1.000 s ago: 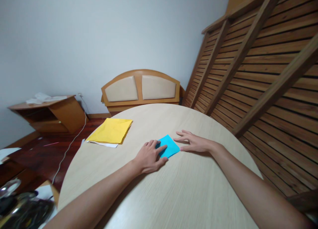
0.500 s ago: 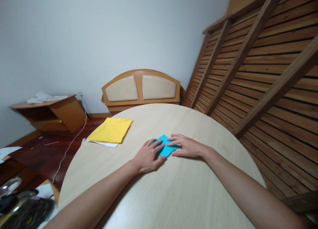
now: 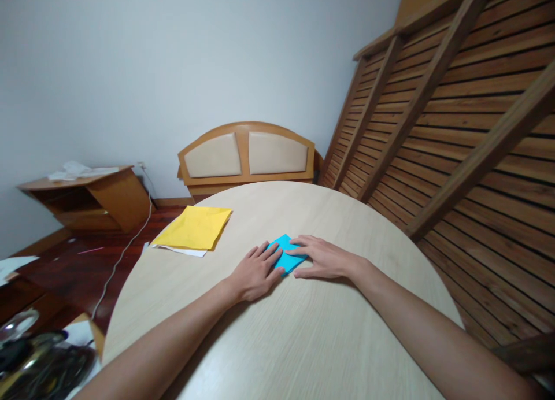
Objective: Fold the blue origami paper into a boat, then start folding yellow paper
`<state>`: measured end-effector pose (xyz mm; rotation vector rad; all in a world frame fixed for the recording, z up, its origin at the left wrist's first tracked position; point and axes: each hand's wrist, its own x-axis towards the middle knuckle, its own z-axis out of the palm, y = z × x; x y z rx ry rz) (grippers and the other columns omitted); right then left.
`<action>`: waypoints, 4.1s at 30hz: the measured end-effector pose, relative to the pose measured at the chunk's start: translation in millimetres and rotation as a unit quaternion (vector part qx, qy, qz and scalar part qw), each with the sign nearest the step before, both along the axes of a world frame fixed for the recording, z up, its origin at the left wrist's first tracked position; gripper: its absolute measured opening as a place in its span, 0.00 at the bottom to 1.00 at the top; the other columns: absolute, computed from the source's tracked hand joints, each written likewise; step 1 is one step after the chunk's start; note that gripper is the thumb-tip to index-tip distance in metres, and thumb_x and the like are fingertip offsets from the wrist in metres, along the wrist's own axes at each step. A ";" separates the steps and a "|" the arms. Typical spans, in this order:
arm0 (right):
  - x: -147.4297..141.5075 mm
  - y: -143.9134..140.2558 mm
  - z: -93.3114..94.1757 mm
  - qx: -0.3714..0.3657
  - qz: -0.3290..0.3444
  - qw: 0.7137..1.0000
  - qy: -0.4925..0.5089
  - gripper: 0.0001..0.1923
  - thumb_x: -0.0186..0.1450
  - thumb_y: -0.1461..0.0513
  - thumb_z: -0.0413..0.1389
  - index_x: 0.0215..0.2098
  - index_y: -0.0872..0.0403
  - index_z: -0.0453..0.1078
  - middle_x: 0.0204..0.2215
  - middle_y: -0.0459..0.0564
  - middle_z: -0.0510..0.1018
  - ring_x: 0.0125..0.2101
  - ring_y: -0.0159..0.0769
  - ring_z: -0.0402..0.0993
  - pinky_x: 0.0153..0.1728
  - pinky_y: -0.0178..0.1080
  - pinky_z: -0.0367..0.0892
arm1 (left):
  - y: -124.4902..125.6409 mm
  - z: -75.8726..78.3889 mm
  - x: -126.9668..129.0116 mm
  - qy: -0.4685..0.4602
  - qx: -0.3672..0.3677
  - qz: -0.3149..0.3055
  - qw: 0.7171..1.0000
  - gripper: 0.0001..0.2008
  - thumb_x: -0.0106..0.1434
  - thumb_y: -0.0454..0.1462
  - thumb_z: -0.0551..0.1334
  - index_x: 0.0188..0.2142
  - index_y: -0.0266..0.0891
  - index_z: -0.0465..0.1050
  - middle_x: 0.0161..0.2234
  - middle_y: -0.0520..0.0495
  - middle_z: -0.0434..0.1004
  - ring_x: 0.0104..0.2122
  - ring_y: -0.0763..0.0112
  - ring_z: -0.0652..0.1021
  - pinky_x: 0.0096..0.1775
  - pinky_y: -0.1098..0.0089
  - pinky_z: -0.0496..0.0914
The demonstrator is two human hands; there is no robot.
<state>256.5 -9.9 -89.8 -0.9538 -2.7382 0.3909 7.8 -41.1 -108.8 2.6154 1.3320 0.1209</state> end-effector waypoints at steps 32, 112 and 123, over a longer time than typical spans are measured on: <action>1.9 8.8 -8.9 0.046 0.023 0.998 0.023 0.24 0.65 0.47 0.58 0.55 0.48 0.74 0.59 0.54 0.72 0.62 0.51 0.60 0.63 0.53 0.55 | 4.9 -7.7 -8.5 -0.059 0.087 -0.051 0.993 0.24 0.71 0.39 0.50 0.64 0.34 0.60 0.63 0.37 0.65 0.64 0.59 0.65 0.63 0.55 0.61; -4.9 4.4 -12.9 -0.003 -0.018 0.996 0.091 0.16 0.64 0.66 0.53 0.51 0.54 0.69 0.44 0.54 0.79 0.43 0.42 0.76 0.44 0.40 0.66 | 25.8 -13.3 -16.3 -0.113 0.133 -0.040 0.984 0.09 0.69 0.38 0.59 0.47 0.43 0.74 0.45 0.46 0.80 0.44 0.63 0.78 0.46 0.65 0.72; -0.3 10.5 -11.3 -0.027 -0.081 0.975 0.205 0.10 0.71 0.61 0.48 0.44 0.53 0.70 0.37 0.50 0.79 0.36 0.37 0.74 0.39 0.39 0.64 | 22.1 -8.3 -15.6 -0.218 0.104 0.060 0.969 0.08 0.66 0.37 0.59 0.41 0.41 0.77 0.38 0.45 0.81 0.39 0.62 0.79 0.43 0.63 0.73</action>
